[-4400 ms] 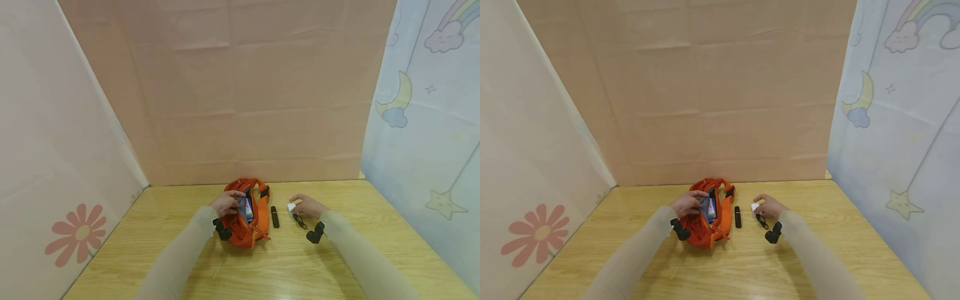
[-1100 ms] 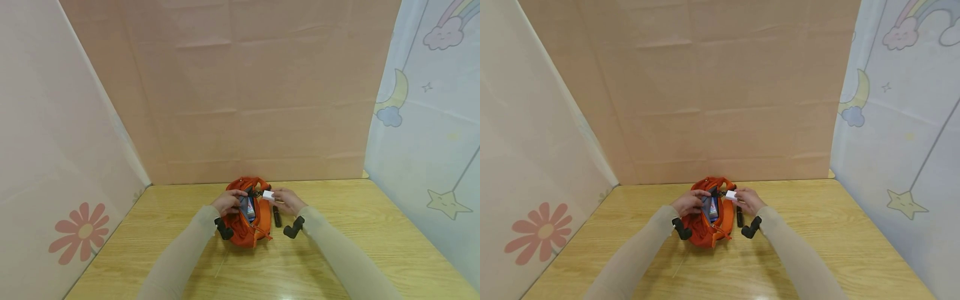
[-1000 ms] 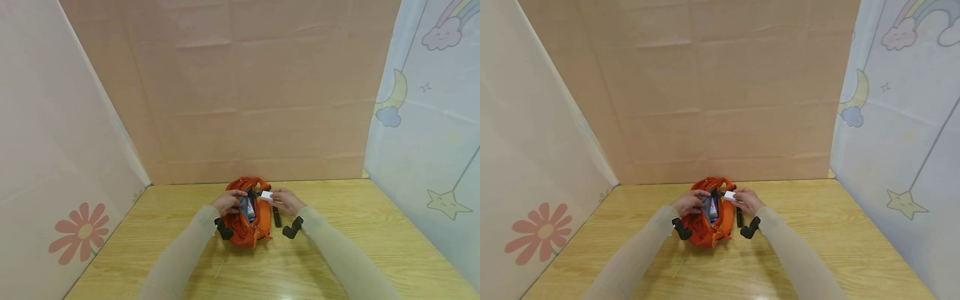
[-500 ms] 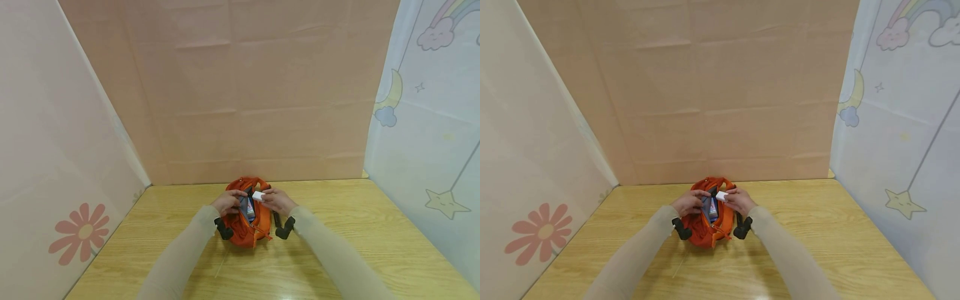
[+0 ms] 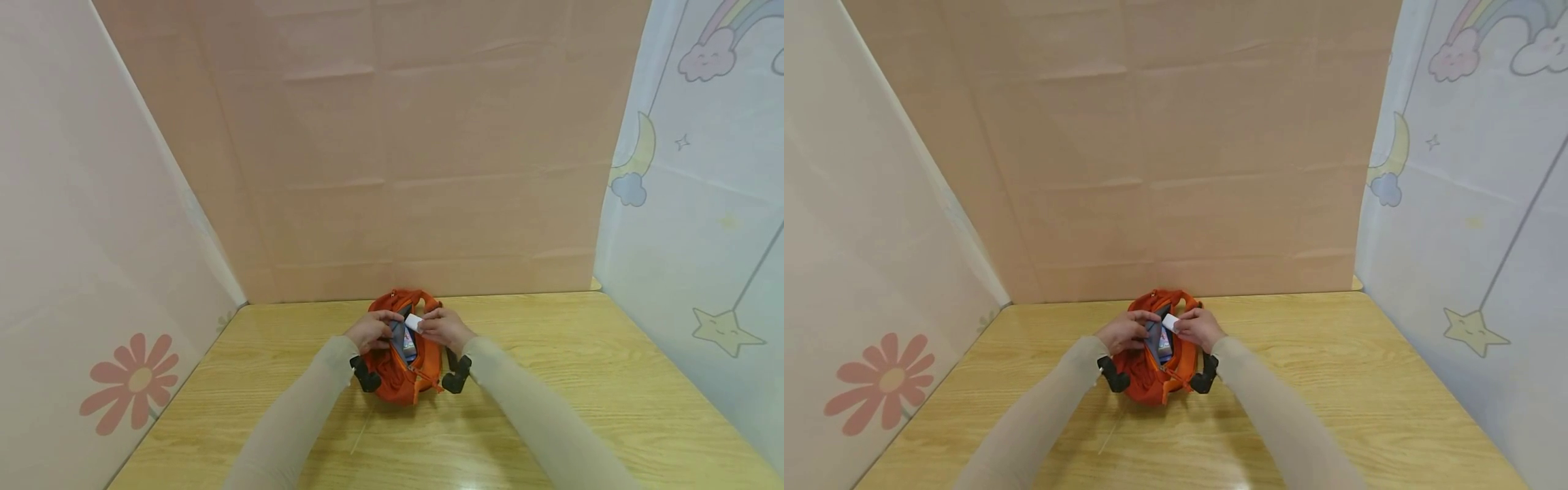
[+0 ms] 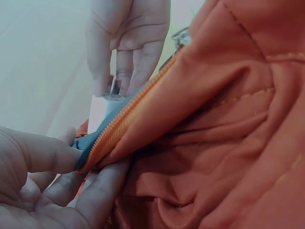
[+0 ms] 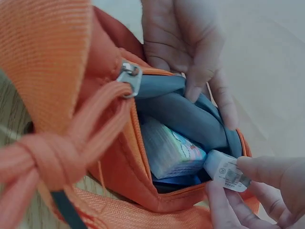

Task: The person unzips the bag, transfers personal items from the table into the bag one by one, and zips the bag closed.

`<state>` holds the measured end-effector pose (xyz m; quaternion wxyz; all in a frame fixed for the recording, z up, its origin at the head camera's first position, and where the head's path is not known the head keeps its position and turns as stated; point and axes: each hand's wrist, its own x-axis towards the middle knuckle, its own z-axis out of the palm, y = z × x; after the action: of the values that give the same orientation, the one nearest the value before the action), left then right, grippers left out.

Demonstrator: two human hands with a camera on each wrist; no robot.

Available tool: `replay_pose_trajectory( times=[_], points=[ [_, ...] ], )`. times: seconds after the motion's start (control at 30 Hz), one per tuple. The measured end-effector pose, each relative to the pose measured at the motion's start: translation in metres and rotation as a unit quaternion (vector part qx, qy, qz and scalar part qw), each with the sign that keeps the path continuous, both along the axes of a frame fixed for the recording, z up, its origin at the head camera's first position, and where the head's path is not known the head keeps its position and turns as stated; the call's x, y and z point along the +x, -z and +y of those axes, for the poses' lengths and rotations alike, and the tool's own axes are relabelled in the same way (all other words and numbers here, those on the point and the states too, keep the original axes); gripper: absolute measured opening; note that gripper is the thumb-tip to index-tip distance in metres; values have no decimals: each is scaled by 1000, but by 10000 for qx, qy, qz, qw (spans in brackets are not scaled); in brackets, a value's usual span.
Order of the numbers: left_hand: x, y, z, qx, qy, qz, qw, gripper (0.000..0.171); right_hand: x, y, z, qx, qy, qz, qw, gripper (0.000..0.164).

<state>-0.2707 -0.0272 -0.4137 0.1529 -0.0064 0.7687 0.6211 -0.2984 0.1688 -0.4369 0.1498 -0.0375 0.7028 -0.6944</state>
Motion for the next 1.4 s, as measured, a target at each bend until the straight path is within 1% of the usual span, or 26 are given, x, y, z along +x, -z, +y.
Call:
replay_pose_trajectory(
  times=[0.13, 0.23, 0.33, 0.47, 0.63, 0.77, 1.0, 1.17, 1.4],
  points=[
    [-8, 8, -2, 26, -86, -26, 10000, 41, 0, -2, -6, 400, 195, 117, 9989, 23],
    [-10, 12, -2, 13, -134, -39, 9999, 41, -1, -1, -8, 587, 357, 143, 9975, 21],
    [-10, 14, -3, 2, -126, -51, 9999, 42, -1, 0, -10, 591, 472, 131, 9970, 20],
    [-10, 15, -3, 9, -98, -42, 9999, 42, -1, 1, -11, 355, 563, 93, 9977, 18],
    [-11, 15, -3, 38, -83, -68, 9999, 41, -2, 0, -13, 150, 642, 111, 9978, 16],
    [-10, 14, -3, 35, -79, -25, 10000, 41, -4, 0, -16, 204, 647, 180, 9975, 16],
    [-10, 14, -3, 71, 15, -44, 10000, 42, -8, 2, -21, 140, 769, 126, 9969, 14],
    [-12, 13, -4, 75, 31, -28, 10000, 42, -8, -1, -23, 368, 767, 341, 9958, 14],
    [-9, 11, -5, 52, 39, 27, 10000, 42, -7, -2, -21, 700, 647, 363, 9948, 24]
  ],
)
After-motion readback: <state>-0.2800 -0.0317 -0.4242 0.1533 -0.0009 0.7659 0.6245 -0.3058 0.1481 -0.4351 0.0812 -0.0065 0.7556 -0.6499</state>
